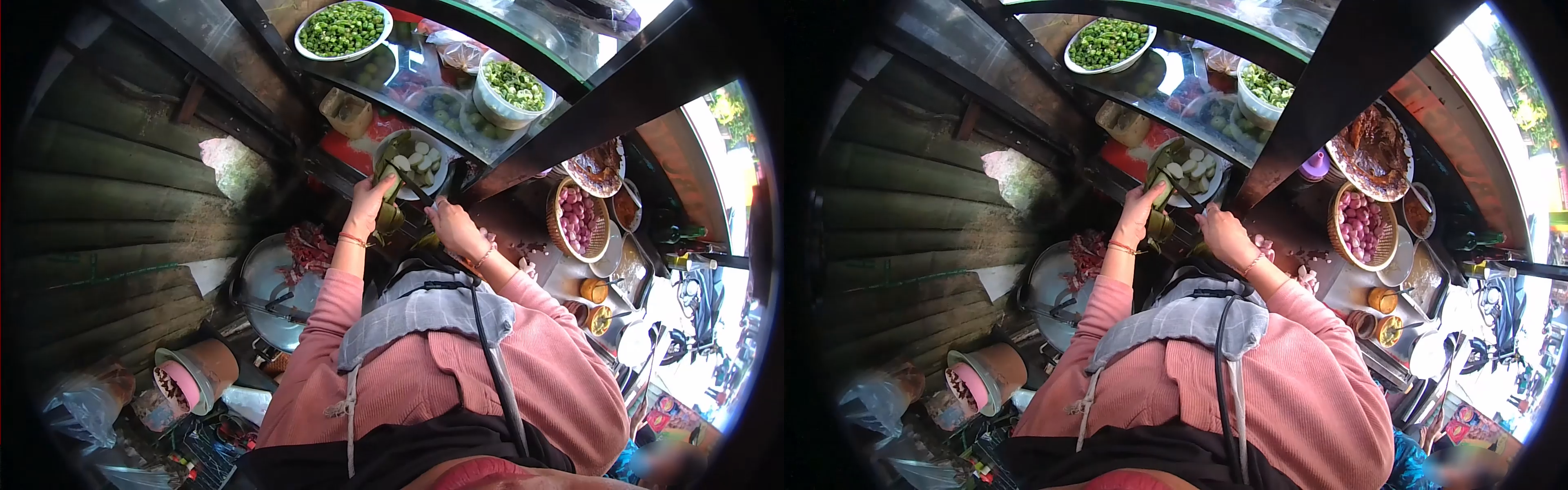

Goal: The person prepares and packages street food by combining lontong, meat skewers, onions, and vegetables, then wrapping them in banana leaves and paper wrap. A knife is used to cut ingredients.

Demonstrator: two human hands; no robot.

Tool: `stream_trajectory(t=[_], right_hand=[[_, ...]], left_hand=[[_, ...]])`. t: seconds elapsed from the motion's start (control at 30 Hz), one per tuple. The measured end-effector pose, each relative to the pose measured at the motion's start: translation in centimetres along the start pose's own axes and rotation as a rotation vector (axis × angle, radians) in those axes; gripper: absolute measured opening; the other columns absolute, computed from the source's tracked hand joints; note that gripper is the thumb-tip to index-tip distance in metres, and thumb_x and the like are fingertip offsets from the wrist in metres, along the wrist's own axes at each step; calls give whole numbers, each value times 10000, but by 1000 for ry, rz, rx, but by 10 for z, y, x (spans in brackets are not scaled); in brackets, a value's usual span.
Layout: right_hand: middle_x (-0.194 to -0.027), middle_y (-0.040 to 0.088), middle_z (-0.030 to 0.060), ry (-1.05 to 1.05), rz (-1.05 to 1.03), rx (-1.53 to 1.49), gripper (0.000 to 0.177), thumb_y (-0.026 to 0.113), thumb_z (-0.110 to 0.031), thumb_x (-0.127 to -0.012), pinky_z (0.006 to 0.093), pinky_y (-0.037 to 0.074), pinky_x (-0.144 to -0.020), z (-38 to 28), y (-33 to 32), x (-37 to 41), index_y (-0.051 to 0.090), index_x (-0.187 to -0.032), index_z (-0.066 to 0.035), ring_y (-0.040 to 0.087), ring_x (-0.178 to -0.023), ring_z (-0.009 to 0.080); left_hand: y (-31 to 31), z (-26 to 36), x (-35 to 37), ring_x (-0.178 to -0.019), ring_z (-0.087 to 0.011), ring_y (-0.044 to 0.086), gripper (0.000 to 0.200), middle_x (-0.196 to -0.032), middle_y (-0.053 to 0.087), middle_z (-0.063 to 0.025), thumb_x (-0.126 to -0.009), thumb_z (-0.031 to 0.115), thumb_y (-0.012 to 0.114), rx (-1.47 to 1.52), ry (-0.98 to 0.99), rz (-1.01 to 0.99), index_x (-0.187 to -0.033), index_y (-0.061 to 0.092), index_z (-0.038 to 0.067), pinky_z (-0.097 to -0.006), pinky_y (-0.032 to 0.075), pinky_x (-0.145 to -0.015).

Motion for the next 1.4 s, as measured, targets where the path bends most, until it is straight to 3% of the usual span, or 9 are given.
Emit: stream_trajectory(t=[0.17,0.33,0.4,0.53,0.77,0.93,1.07,1.27,1.4], right_hand=[[-815,616,313,-3,7,11,361,463,-311,-953,521,493,-693,4,17,-2,504,-1002,44,605,-812,481],[-806,611,313,-90,-76,-114,357,469,-300,-949,524,479,-718,3,4,-11,525,-968,51,596,-820,477],[-824,611,310,-68,-2,-114,356,472,-300,-948,523,472,-732,-1,-10,-11,535,-959,51,591,-823,477],[-826,619,303,-7,-20,44,356,476,-315,-948,532,480,-703,-5,-9,-2,507,-995,37,604,-807,477],[-817,616,305,6,21,41,355,476,-316,-949,522,487,-694,-1,8,-4,505,-983,37,605,-798,480],[-820,605,318,-134,-67,-78,375,475,-324,-948,521,478,-714,5,0,-15,524,-933,47,594,-829,477],[-820,617,300,-28,-28,29,371,473,-329,-948,525,488,-704,-2,-17,-4,514,-989,37,607,-810,469],[-809,629,283,-22,24,110,355,478,-317,-946,514,503,-652,-2,1,3,504,-1016,29,626,-765,450],[-807,613,305,-71,-2,1,365,476,-319,-948,521,489,-675,9,10,-9,518,-992,41,606,-781,476]], left_hand=[[1,-1,1,-649,-103,576,261,-835,624,-12,-835,233,698,18,10,24,-993,628,39,-257,496,-529],[5,6,6,-687,-92,588,241,-846,638,-3,-833,233,703,97,1,8,-989,635,63,-250,478,-535],[4,7,0,-692,-92,590,244,-853,639,-4,-836,230,700,95,-7,-6,-1000,634,62,-249,480,-538],[2,4,-8,-694,-90,594,249,-857,633,2,-848,231,687,25,21,12,-1021,630,61,-247,482,-537],[9,6,-5,-724,-86,592,261,-876,630,6,-848,254,689,36,51,-21,-1021,630,67,-253,486,-576],[0,1,-8,-729,-89,589,297,-886,630,4,-846,295,697,6,-16,-20,-1025,631,67,-251,480,-581],[-5,-3,-13,-730,-95,589,342,-891,636,-1,-842,340,700,11,-47,12,-1025,633,60,-253,483,-595],[9,5,-14,-719,-101,594,358,-887,636,-3,-844,358,694,-25,20,-48,-1019,634,51,-259,485,-595],[8,8,-12,-735,-108,609,324,-894,644,-13,-858,320,682,21,-1,-34,-1025,631,47,-264,499,-608]])
Point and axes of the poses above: each hand's wrist, its own x-axis away from the middle knuckle, its own y-axis out of the palm, z = x × y, the point moved 7 cm from there along -x, towards the middle knuckle
